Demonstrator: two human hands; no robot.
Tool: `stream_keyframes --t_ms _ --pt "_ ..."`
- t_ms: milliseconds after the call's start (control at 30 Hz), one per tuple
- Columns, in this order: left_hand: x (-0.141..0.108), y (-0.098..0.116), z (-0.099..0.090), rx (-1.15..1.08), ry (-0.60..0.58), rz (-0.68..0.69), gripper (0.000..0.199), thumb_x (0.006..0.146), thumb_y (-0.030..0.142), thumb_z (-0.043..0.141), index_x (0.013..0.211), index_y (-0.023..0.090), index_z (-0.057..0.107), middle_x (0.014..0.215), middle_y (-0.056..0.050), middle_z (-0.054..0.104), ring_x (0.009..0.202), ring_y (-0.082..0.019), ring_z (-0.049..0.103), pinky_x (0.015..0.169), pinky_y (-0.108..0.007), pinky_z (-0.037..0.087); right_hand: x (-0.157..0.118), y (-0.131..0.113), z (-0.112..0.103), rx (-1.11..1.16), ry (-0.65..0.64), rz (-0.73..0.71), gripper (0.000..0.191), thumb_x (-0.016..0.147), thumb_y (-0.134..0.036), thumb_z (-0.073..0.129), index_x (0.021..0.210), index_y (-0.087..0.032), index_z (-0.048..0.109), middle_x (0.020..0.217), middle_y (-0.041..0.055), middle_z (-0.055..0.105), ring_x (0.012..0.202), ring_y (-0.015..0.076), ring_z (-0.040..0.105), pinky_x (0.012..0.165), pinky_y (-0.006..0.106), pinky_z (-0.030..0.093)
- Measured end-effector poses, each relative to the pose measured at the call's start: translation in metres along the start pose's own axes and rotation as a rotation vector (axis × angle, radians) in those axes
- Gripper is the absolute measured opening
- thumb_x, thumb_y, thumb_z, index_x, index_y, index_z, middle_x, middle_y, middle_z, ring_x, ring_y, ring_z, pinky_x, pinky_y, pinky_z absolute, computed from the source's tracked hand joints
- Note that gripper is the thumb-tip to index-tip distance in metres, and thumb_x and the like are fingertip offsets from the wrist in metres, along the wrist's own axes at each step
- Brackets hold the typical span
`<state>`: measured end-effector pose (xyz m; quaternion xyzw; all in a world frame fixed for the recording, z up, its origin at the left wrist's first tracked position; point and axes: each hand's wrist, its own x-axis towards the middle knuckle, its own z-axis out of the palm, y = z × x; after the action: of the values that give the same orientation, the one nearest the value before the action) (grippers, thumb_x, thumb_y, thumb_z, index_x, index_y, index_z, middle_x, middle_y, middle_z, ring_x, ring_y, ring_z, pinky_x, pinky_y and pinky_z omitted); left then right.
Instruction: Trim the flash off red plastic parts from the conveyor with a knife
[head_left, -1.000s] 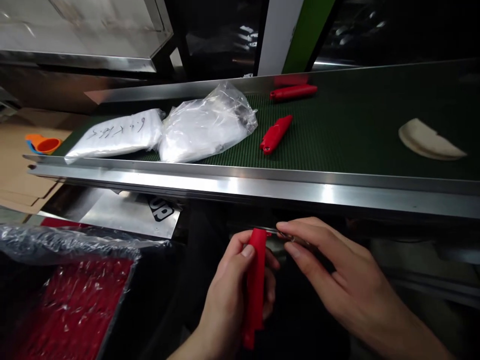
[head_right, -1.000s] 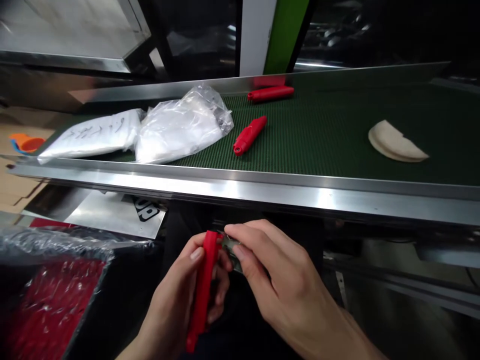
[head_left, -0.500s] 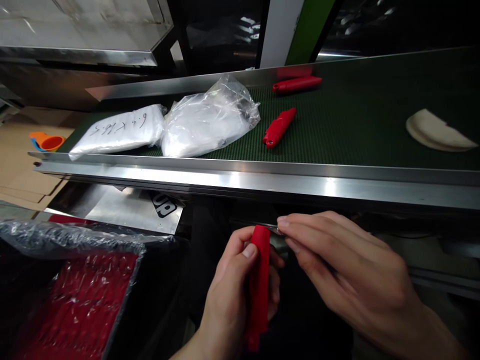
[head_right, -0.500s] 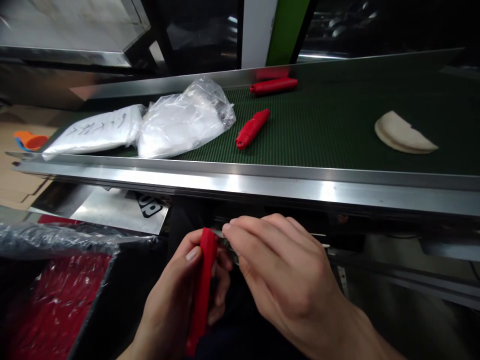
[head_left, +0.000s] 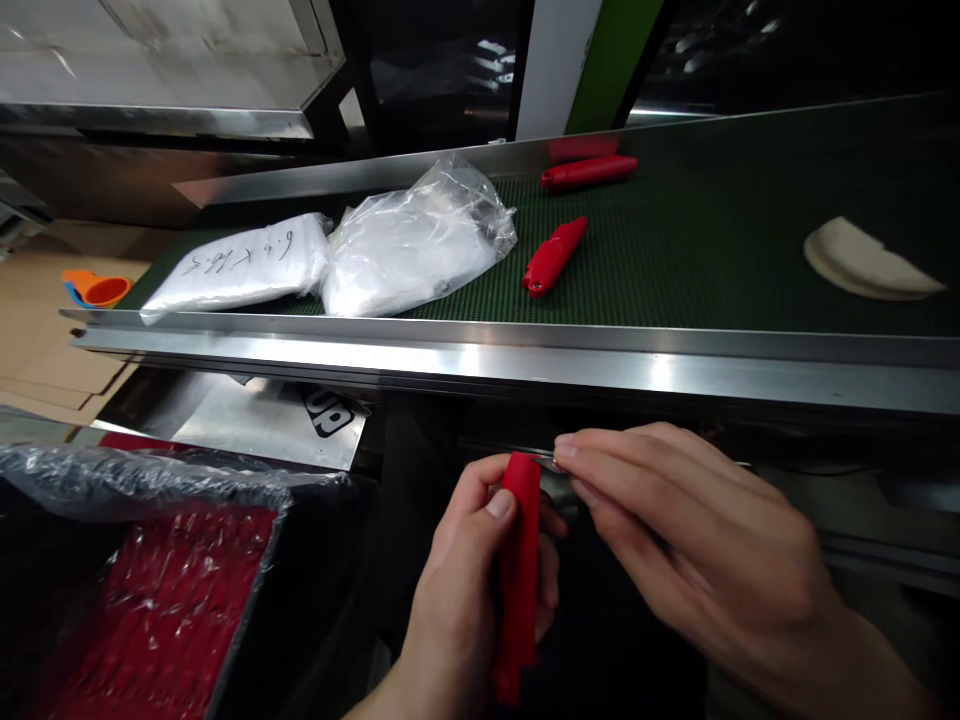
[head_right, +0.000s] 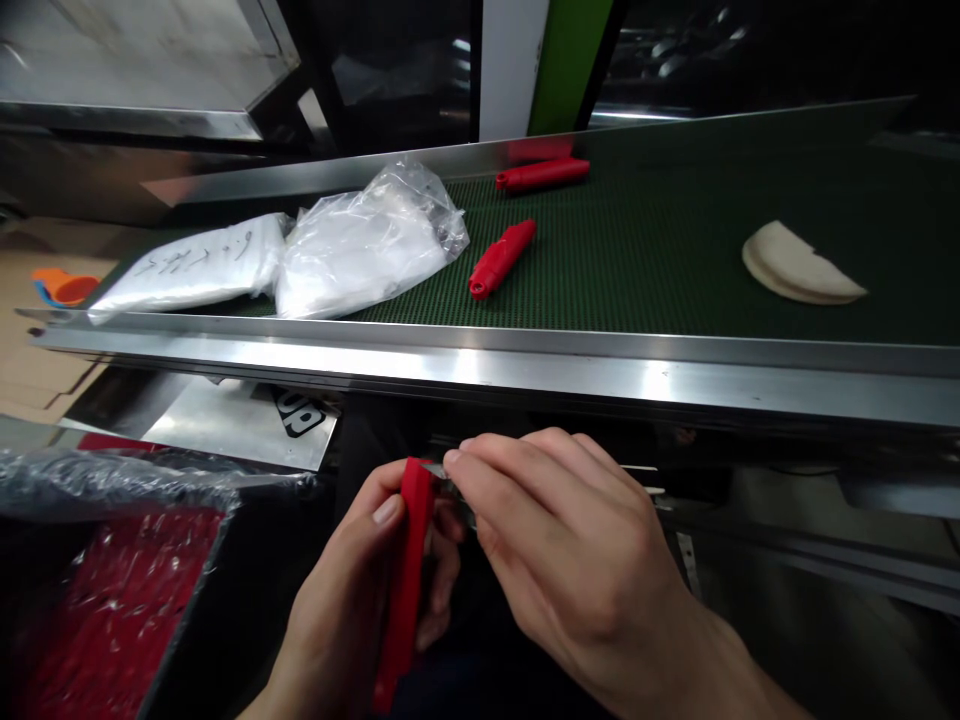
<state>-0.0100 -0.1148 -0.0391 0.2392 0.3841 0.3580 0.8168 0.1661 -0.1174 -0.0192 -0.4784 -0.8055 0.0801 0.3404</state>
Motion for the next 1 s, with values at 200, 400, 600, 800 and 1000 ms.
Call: stream_keyframes --t_ms 200,400,600,800,1000 --pt "0.0 0.003 0.0 0.006 0.024 -0.032 0.027 0.098 0.044 0.042 0.107 0.02 0.052 0.071 -0.002 0.057 0.05 -0.011 0.046 0.042 -0.017 0.036 0.0 -0.002 0.002 0.004 -0.011 -0.014 0.032 0.088 0.001 0.058 0.118 -0.01 0.062 0.111 0.0085 0.066 0.096 0.0183 0.061 0.08 0.036 0.052" --pt "0.004 0.008 0.0 0.025 0.029 -0.06 0.03 0.097 0.047 0.042 0.109 0.021 0.05 0.059 0.001 0.05 0.046 -0.012 0.041 0.041 -0.018 0.034 -0.003 -0.006 0.005 -0.01 -0.043 -0.034 0.033 0.089 0.0 0.059 0.12 -0.01 0.061 0.111 0.0093 0.066 0.093 0.0185 0.06 0.076 0.036 0.05" --pt "0.008 0.012 -0.001 0.016 0.035 -0.034 0.026 0.096 0.044 0.046 0.108 0.023 0.052 0.069 0.001 0.05 0.048 -0.011 0.042 0.041 -0.019 0.035 -0.009 -0.011 0.004 0.002 -0.079 -0.053 0.03 0.091 -0.003 0.058 0.12 -0.008 0.062 0.113 0.011 0.066 0.093 0.0196 0.059 0.075 0.036 0.049" --pt "0.013 0.023 -0.003 0.019 0.023 0.027 0.023 0.097 0.04 0.045 0.109 0.023 0.054 0.088 -0.001 0.054 0.052 -0.009 0.041 0.042 -0.018 0.034 -0.013 -0.016 0.006 0.022 -0.09 -0.053 0.029 0.089 -0.002 0.057 0.116 -0.009 0.064 0.111 0.0098 0.067 0.089 0.019 0.058 0.074 0.035 0.046" --pt "0.022 0.03 0.001 0.029 0.012 0.092 0.023 0.098 0.037 0.044 0.109 0.019 0.052 0.086 -0.003 0.053 0.058 -0.01 0.042 0.044 -0.016 0.035 -0.014 -0.025 0.008 0.024 -0.147 -0.056 0.029 0.09 -0.005 0.053 0.116 -0.011 0.065 0.107 0.0068 0.069 0.084 0.0191 0.057 0.071 0.035 0.044"
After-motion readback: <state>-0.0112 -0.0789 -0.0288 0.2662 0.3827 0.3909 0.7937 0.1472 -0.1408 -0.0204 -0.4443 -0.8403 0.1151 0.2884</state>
